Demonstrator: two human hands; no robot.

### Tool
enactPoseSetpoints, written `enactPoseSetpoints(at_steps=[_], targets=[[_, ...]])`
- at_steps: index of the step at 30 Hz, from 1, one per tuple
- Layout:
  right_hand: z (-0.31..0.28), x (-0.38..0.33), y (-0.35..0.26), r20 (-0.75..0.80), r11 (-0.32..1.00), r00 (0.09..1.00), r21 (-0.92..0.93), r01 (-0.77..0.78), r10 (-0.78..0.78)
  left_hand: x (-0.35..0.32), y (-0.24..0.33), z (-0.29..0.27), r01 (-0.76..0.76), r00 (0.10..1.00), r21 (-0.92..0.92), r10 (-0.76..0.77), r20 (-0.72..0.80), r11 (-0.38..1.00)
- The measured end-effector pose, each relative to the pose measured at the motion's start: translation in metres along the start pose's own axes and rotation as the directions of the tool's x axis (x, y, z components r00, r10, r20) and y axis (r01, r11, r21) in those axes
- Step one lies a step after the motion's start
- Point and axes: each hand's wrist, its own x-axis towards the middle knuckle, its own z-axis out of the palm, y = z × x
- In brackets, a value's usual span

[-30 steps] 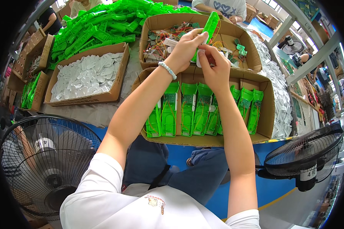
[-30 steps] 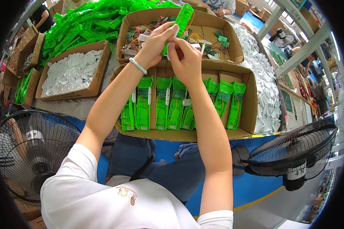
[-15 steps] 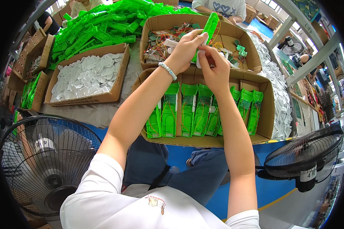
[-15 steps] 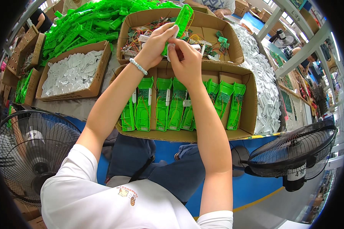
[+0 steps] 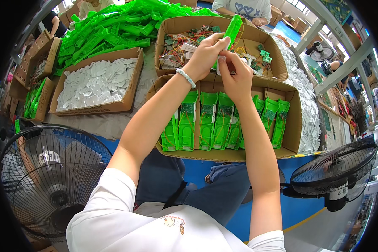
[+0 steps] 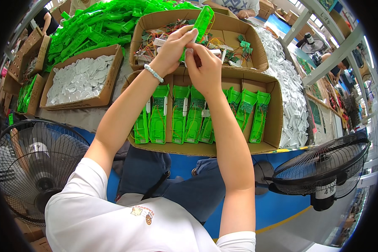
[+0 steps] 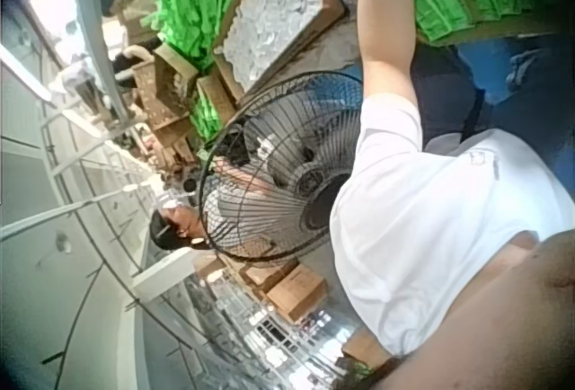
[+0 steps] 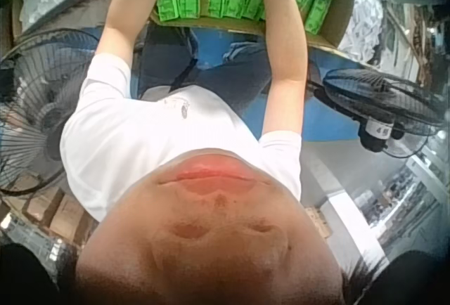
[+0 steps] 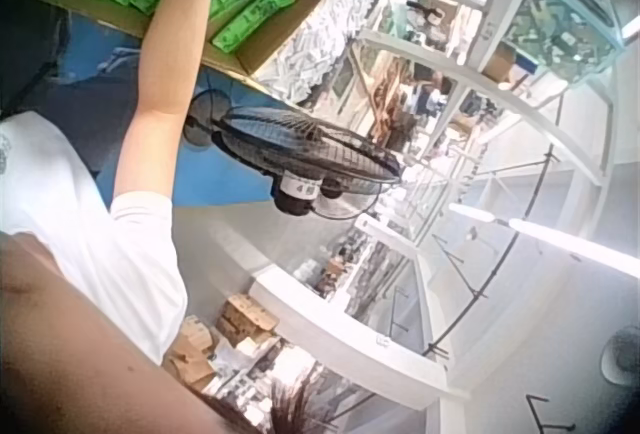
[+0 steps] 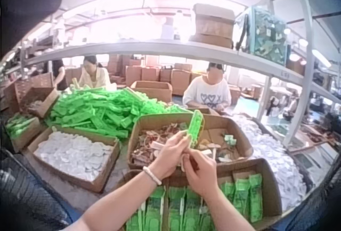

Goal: The person assembles small green plastic housings by hand, inserting electronic circuitry boards and plastic components into them, then capping them with white plastic caps.

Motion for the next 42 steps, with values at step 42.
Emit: enactPoseSetpoints(at_steps=[42], targets=[[-0.002, -0.003, -0.011, 0.019, 1.0, 1.0, 0.003, 0.021, -0.021, -0.001, -0.001, -0.001, -0.029, 0.996, 0.089, 0.022, 0.084, 0.996]])
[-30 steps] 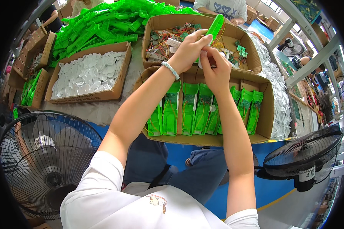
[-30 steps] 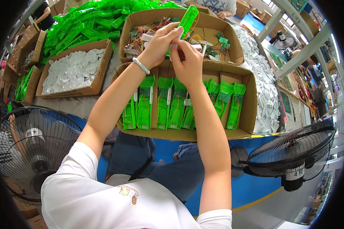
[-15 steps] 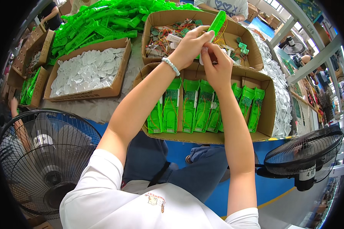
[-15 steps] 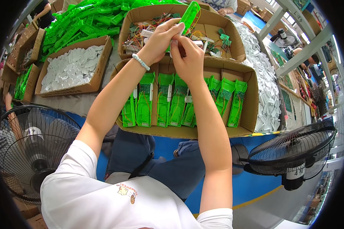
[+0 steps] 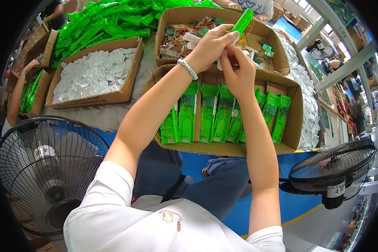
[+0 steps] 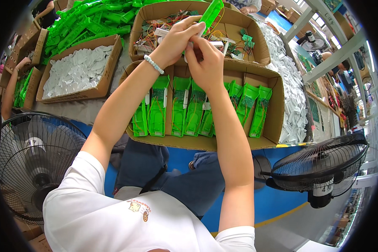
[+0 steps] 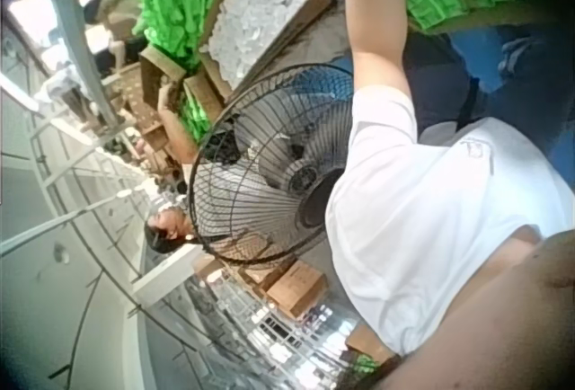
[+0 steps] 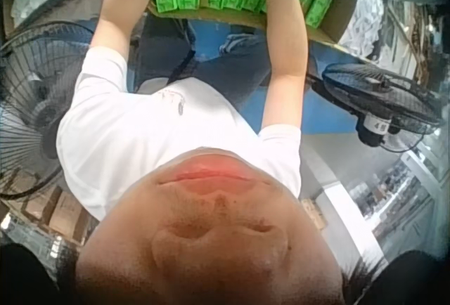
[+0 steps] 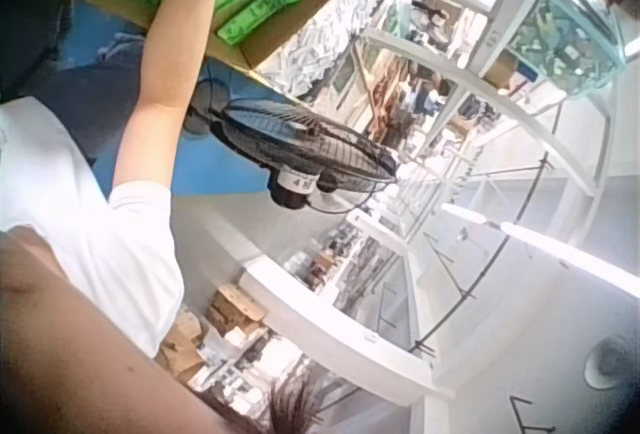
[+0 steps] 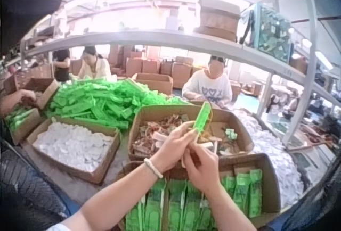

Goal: The person assembles small green plastic housings by hand, inserting electronic circuitry boards and plastic components into them, then capping them with white plastic caps.

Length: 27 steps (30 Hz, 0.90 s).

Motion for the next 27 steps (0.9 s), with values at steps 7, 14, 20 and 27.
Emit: enactPoseSetpoints(at_steps=[7, 14, 20, 27], targets=[[0.0018, -0.0034, 0.0081, -0.017, 0.997, 0.998, -0.038, 0.067, -0.068, -0.0026, 0.0026, 0.003, -0.014, 1.0, 0.072, 0.013, 0.012, 0.997], [0.0037, -0.0065, 0.0034, -0.047, 0.997, 0.998, -0.064, 0.049, -0.053, -0.0057, 0.0065, 0.0051, -0.038, 0.999, 0.121, 0.036, 0.011, 0.992], [0.004, -0.005, 0.0043, -0.04, 0.994, 0.996, -0.08, 0.077, -0.08, -0.0042, 0.0052, 0.0034, -0.051, 0.999, 0.153, 0.05, 0.014, 0.987], [0.0053, -0.0078, 0.0034, -0.062, 0.995, 0.996, -0.084, 0.059, -0.064, -0.0045, 0.0061, 0.005, -0.063, 0.998, 0.177, 0.06, 0.022, 0.982]])
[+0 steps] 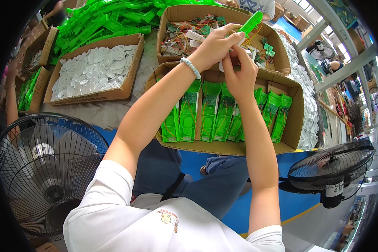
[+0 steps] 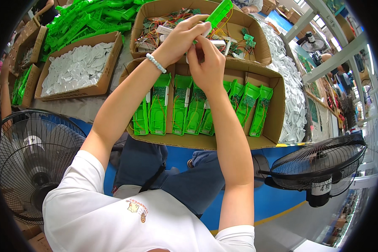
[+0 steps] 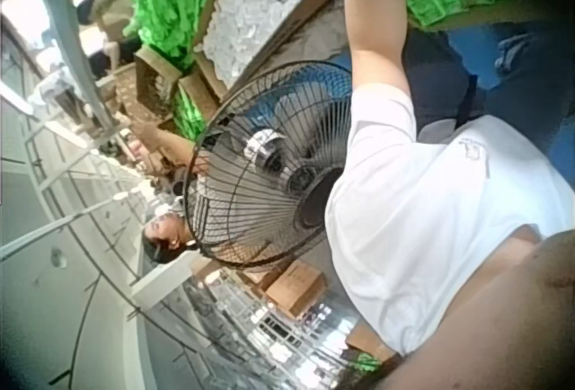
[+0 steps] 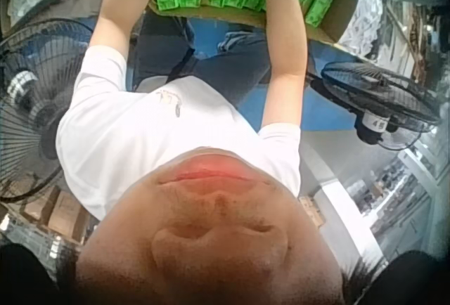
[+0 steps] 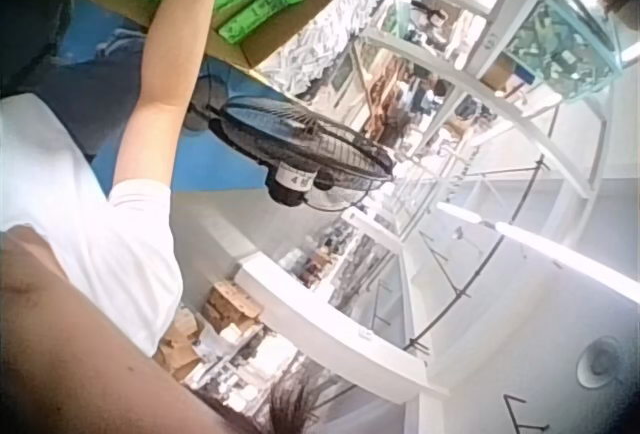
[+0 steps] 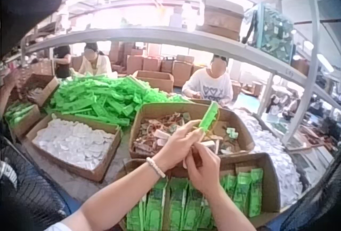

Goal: The person assembles small green plastic housings by hand, inserting electronic circuitry boards and plastic components into them, then capping them with white plastic caps.

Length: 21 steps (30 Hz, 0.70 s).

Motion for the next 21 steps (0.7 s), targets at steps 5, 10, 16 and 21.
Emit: enactPoseSetpoints(at_steps=[5, 10, 16, 21], targets=[[-0.0008, 0.0009, 0.0001, 0.008, 1.0, 1.0, 0.003, 0.009, -0.009, 0.002, -0.0044, -0.0012, -0.012, 1.0, 0.032, 0.012, -0.007, 0.999], [-0.002, 0.0019, 0.0005, 0.018, 1.0, 1.0, -0.003, 0.004, -0.004, 0.0029, -0.0057, -0.001, -0.041, 0.999, 0.091, 0.043, -0.017, 0.995], [-0.0022, 0.0019, -0.0007, 0.035, 0.999, 0.999, 0.019, -0.031, 0.03, 0.0038, -0.0075, -0.003, -0.037, 0.999, 0.126, 0.04, -0.016, 0.991], [-0.0034, 0.0021, -0.0021, 0.046, 0.999, 0.998, 0.014, -0.03, 0.03, 0.0048, -0.0095, -0.0035, -0.086, 0.996, 0.197, 0.09, -0.014, 0.977]])
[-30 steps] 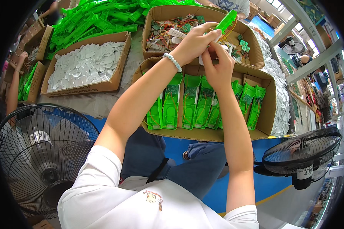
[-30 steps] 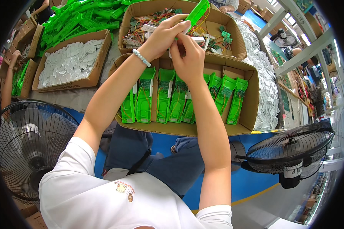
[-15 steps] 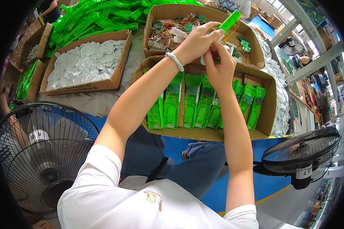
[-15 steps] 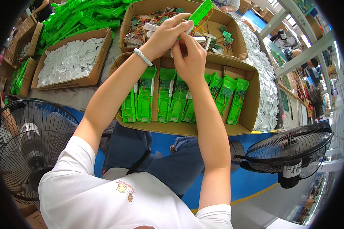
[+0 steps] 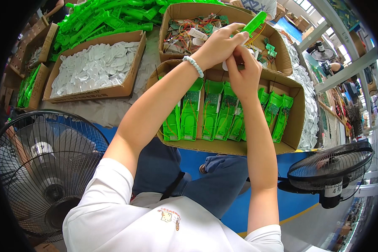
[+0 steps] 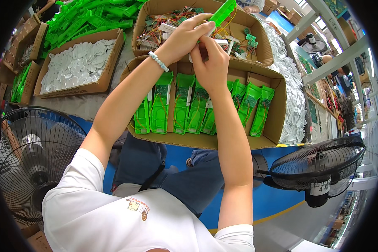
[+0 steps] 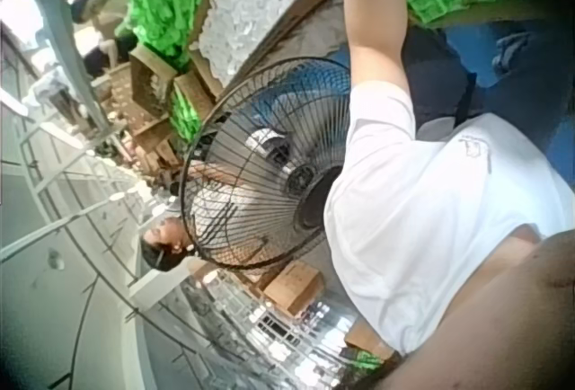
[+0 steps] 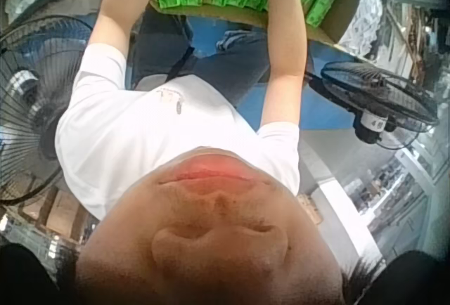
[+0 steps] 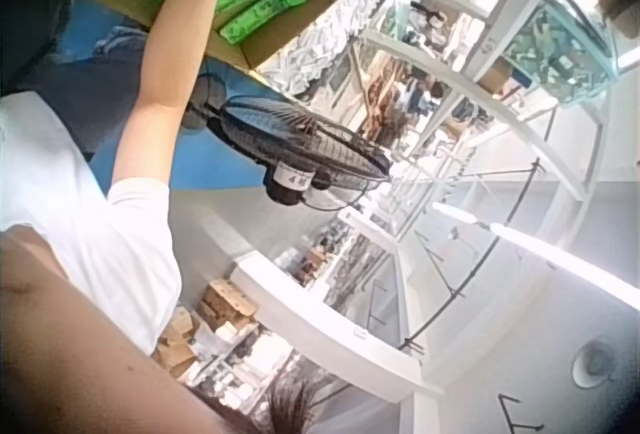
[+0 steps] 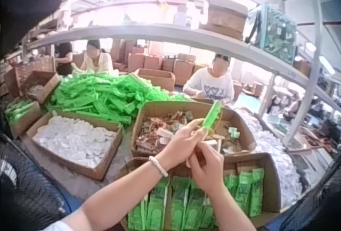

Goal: The person assembles small green plastic housings by hand, inserting electronic circuitry boards and plastic components into them, then capping them with white plastic caps.

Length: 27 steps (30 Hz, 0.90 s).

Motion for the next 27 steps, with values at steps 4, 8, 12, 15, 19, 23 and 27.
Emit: enactPoseSetpoints(at_steps=[4, 8, 12, 15, 19, 23, 27], targets=[[0.001, -0.002, 0.0, -0.007, 1.0, 1.0, 0.012, -0.017, 0.017, 0.001, -0.003, 0.0, -0.025, 1.0, 0.044, 0.026, -0.016, 0.999], [0.003, -0.002, 0.0, -0.006, 1.0, 1.0, -0.007, 0.001, -0.001, 0.0, 0.0, -0.002, 0.001, 1.0, 0.047, -0.001, 0.001, 0.999], [0.001, -0.001, 0.001, 0.0, 1.0, 1.0, -0.018, -0.005, 0.005, -0.002, 0.007, -0.001, -0.004, 1.0, 0.089, 0.004, -0.001, 0.996], [0.003, -0.001, 0.0, -0.006, 1.0, 1.0, -0.006, -0.01, 0.01, -0.002, 0.008, -0.003, 0.009, 1.0, 0.107, -0.008, -0.005, 0.994], [0.004, -0.002, 0.005, -0.005, 1.0, 1.0, -0.001, -0.003, 0.003, -0.001, 0.007, -0.003, 0.04, 0.999, 0.129, -0.041, 0.007, 0.991], [0.005, -0.001, 0.007, 0.001, 1.0, 1.0, -0.005, -0.021, 0.021, 0.0, -0.001, -0.001, 0.067, 0.998, 0.012, -0.067, 0.009, 0.998], [0.006, 0.0, 0.012, -0.003, 0.999, 1.0, 0.014, -0.031, 0.031, 0.0, -0.001, 0.0, 0.133, 0.991, -0.175, -0.127, 0.046, 0.976]])
